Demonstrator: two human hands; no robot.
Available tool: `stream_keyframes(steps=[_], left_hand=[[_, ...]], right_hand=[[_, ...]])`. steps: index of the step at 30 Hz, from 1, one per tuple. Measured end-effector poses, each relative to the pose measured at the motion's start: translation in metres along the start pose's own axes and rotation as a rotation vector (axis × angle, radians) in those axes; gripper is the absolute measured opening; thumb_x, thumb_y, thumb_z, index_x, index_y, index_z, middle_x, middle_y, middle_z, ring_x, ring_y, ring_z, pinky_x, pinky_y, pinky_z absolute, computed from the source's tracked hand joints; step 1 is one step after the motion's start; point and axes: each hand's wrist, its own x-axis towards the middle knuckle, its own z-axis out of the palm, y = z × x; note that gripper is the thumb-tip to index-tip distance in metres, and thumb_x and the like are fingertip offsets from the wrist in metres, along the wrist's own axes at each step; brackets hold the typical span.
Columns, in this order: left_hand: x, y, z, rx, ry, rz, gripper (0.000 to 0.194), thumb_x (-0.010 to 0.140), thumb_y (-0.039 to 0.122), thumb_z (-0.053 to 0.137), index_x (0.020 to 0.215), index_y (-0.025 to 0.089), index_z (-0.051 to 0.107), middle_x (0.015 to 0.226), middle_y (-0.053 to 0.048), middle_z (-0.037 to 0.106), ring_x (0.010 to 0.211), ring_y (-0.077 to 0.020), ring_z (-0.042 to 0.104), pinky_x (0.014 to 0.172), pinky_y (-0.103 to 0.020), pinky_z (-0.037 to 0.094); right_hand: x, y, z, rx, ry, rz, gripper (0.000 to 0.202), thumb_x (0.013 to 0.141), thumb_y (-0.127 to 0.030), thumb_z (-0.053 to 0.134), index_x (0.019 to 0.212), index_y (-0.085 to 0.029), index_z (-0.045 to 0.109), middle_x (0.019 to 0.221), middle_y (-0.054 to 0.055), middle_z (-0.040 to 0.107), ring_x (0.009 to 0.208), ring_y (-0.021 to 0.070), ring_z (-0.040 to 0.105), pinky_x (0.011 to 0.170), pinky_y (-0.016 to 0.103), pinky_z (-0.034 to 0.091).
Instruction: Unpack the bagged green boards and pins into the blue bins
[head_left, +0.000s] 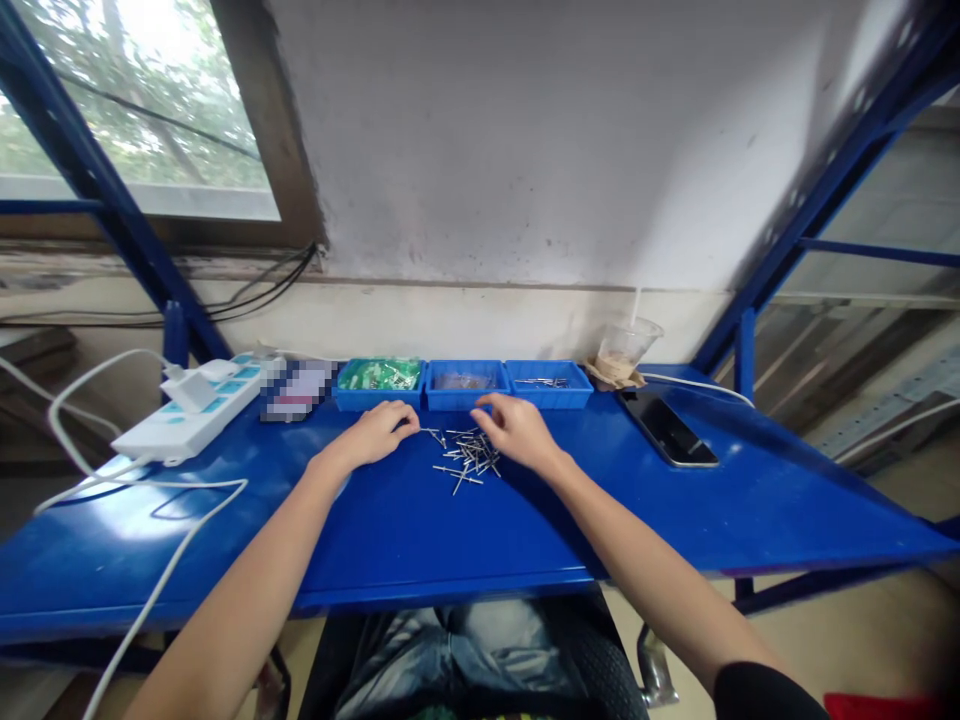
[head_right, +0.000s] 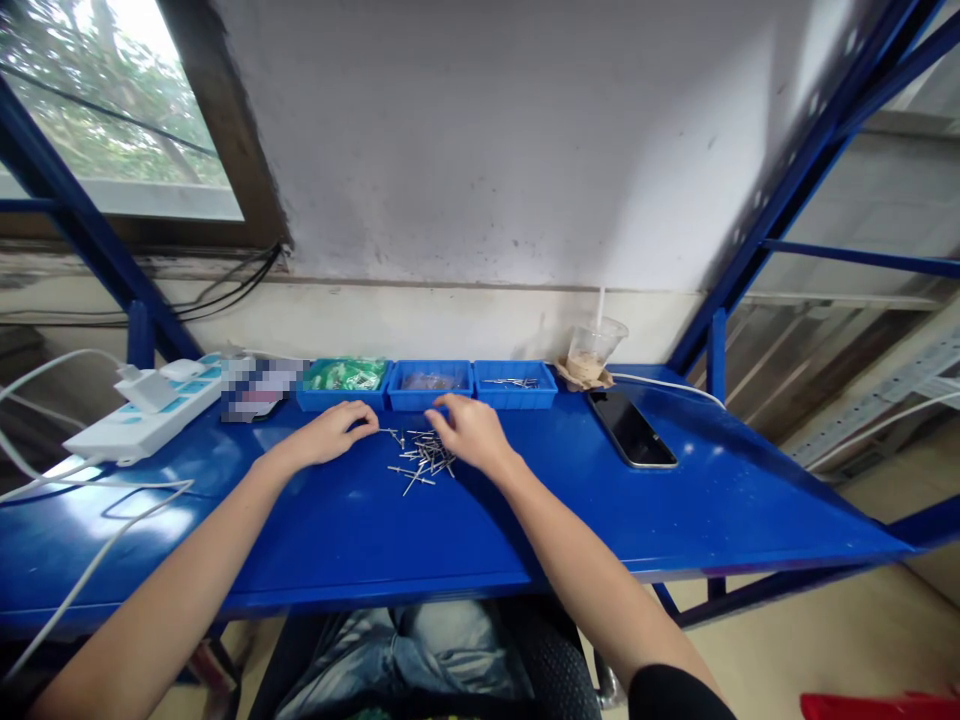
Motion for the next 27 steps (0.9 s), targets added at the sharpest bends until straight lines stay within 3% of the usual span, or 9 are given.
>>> stream_keyframes(steps=[4, 7, 10, 17, 23, 27], left_hand=[[0.002, 0.018, 0.007, -0.105, 0.149, 0.095, 0.025, 0.089, 0.035, 0.036, 0.084, 0.019, 0.055, 0.086, -0.004, 0.060, 0.084, -0.0187, 0.053, 0.079, -0.032, 0.040], [0.003, 0.029, 0.014, -0.145, 0.158, 0.132, 0.026, 0.090, 0.034, 0.036, 0.081, 0.020, 0.056, 0.082, -0.003, 0.060, 0.081, -0.0179, 0.054, 0.076, -0.031, 0.040], [0.003, 0.035, 0.018, -0.192, 0.159, 0.137, 0.028, 0.091, 0.035, 0.035, 0.079, 0.020, 0.056, 0.078, -0.002, 0.061, 0.077, -0.0170, 0.056, 0.073, -0.030, 0.042], [-0.001, 0.046, 0.012, -0.221, 0.245, 0.123, 0.033, 0.091, 0.036, 0.036, 0.070, 0.019, 0.054, 0.067, -0.001, 0.059, 0.069, -0.0150, 0.057, 0.068, -0.026, 0.041], [-0.005, 0.053, 0.013, -0.301, 0.334, 0.138, 0.018, 0.086, 0.033, 0.047, 0.084, 0.018, 0.056, 0.071, 0.002, 0.059, 0.063, -0.0113, 0.053, 0.058, -0.022, 0.038], [-0.004, 0.053, 0.014, -0.270, 0.329, 0.116, 0.022, 0.088, 0.034, 0.042, 0.080, 0.018, 0.055, 0.069, 0.001, 0.059, 0.061, -0.0118, 0.053, 0.058, -0.023, 0.038]], right_hand=[[-0.006, -0.017, 0.014, 0.013, -0.028, -0.166, 0.025, 0.088, -0.035, 0.050, 0.108, -0.021, 0.056, 0.085, 0.003, 0.064, 0.070, 0.0123, 0.057, 0.061, 0.022, 0.036], [-0.007, -0.017, 0.018, -0.035, -0.022, -0.205, 0.015, 0.089, -0.029, 0.047, 0.097, -0.021, 0.057, 0.086, 0.003, 0.063, 0.075, 0.0132, 0.058, 0.063, 0.023, 0.036], [-0.006, -0.015, 0.018, -0.060, -0.020, -0.200, 0.014, 0.091, -0.027, 0.044, 0.089, -0.021, 0.056, 0.084, 0.004, 0.063, 0.076, 0.0137, 0.058, 0.063, 0.023, 0.036], [-0.005, -0.018, 0.014, -0.096, -0.029, -0.152, 0.014, 0.092, -0.026, 0.041, 0.092, -0.020, 0.053, 0.084, 0.005, 0.067, 0.076, 0.0156, 0.061, 0.061, 0.024, 0.035], [-0.005, -0.018, 0.015, -0.108, -0.004, -0.037, 0.023, 0.095, -0.029, 0.033, 0.088, -0.019, 0.052, 0.081, 0.005, 0.068, 0.071, 0.0166, 0.063, 0.058, 0.024, 0.033], [-0.006, -0.018, 0.014, -0.055, -0.017, -0.089, 0.021, 0.093, -0.036, 0.040, 0.100, -0.020, 0.051, 0.082, 0.004, 0.067, 0.068, 0.0154, 0.062, 0.056, 0.023, 0.033]])
